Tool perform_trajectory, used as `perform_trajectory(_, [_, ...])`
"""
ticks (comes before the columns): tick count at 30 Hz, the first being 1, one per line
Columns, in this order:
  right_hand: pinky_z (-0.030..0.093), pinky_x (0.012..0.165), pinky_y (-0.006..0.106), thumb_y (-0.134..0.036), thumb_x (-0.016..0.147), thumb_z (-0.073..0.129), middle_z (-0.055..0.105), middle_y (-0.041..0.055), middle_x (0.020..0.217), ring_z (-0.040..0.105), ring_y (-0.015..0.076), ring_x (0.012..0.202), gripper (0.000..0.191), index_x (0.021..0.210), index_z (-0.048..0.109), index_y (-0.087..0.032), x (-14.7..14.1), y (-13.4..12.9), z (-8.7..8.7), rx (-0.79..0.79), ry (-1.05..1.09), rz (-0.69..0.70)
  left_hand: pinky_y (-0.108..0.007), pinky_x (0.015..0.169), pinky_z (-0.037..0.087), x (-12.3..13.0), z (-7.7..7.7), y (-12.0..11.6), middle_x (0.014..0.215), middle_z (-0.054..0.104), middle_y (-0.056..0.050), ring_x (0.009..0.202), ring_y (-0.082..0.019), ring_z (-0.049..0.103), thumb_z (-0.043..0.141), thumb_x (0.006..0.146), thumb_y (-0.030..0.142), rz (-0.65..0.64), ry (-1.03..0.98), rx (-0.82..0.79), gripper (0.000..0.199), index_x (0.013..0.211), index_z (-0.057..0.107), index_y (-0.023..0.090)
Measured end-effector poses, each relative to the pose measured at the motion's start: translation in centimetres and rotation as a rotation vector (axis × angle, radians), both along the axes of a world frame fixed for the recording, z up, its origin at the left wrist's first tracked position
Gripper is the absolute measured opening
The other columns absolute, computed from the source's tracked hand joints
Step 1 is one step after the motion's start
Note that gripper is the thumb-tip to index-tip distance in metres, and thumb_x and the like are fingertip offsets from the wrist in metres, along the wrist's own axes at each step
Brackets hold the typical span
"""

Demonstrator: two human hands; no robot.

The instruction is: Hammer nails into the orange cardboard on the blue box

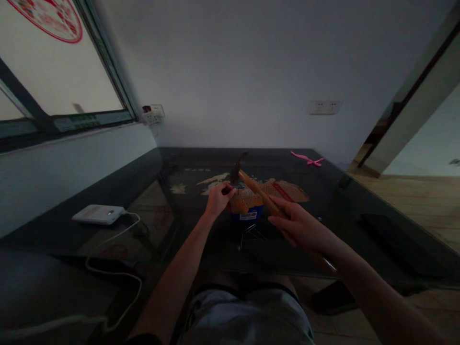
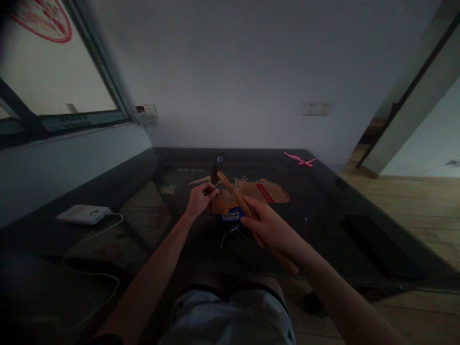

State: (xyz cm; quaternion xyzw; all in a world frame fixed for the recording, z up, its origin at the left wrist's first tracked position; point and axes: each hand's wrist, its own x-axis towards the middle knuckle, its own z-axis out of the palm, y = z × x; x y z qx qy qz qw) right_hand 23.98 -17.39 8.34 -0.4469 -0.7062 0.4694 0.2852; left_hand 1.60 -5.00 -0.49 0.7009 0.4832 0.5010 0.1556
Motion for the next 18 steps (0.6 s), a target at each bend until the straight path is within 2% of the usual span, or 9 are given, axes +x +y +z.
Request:
perform_trajectory(3, [0.029, 0.030, 0.016, -0.021, 0.081, 0.051, 0.046, -0.0077, 0.056, 0.038, 0.0032, 0.031, 0.051, 0.131, 0.040, -0.014, -0.05, 0.08, -0.19, -0.039, -0.019, 0.003, -0.024, 0.062, 0.047, -0.03, 0.08, -0.09, 0.068, 0.065, -0.001, 0.063, -0.014, 0.060, 0.060, 0.074, 0.024, 0.010, 0.021, 0.003, 0.010, 0.073, 0.062, 0.015])
perform_trajectory(8, [0.028, 0.029, 0.015, -0.021, 0.082, 0.050, 0.043, -0.0092, 0.054, 0.036, 0.0032, 0.031, 0.055, 0.135, 0.035, -0.014, -0.07, -0.03, 0.09, -0.021, 0.038, -0.019, -0.023, 0.062, 0.048, -0.13, -0.04, 0.03, 0.068, 0.065, -0.001, 0.065, -0.013, 0.061, 0.059, 0.075, 0.025, -0.017, -0.003, 0.016, 0.010, 0.070, 0.061, 0.015])
perform_trajectory(13, [0.029, 0.030, 0.015, -0.020, 0.082, 0.051, 0.046, -0.0079, 0.058, 0.038, 0.0026, 0.032, 0.053, 0.133, 0.038, -0.015, -0.11, 0.00, -0.08, -0.036, 0.023, 0.027, -0.023, 0.062, 0.047, -0.13, 0.05, -0.02, 0.069, 0.066, -0.001, 0.065, -0.013, 0.061, 0.060, 0.074, 0.023, -0.015, 0.023, 0.018, 0.009, 0.071, 0.061, 0.015])
perform_trajectory(18, [0.031, 0.030, 0.015, -0.023, 0.081, 0.052, 0.044, -0.0084, 0.056, 0.038, 0.0032, 0.032, 0.057, 0.136, 0.036, -0.016, 0.28, -0.19, 0.17, -0.012, 0.022, -0.031, -0.023, 0.062, 0.048, -0.11, -0.09, -0.02, 0.069, 0.066, -0.001, 0.064, -0.013, 0.062, 0.060, 0.075, 0.025, -0.015, 0.014, 0.028, 0.010, 0.072, 0.061, 0.015])
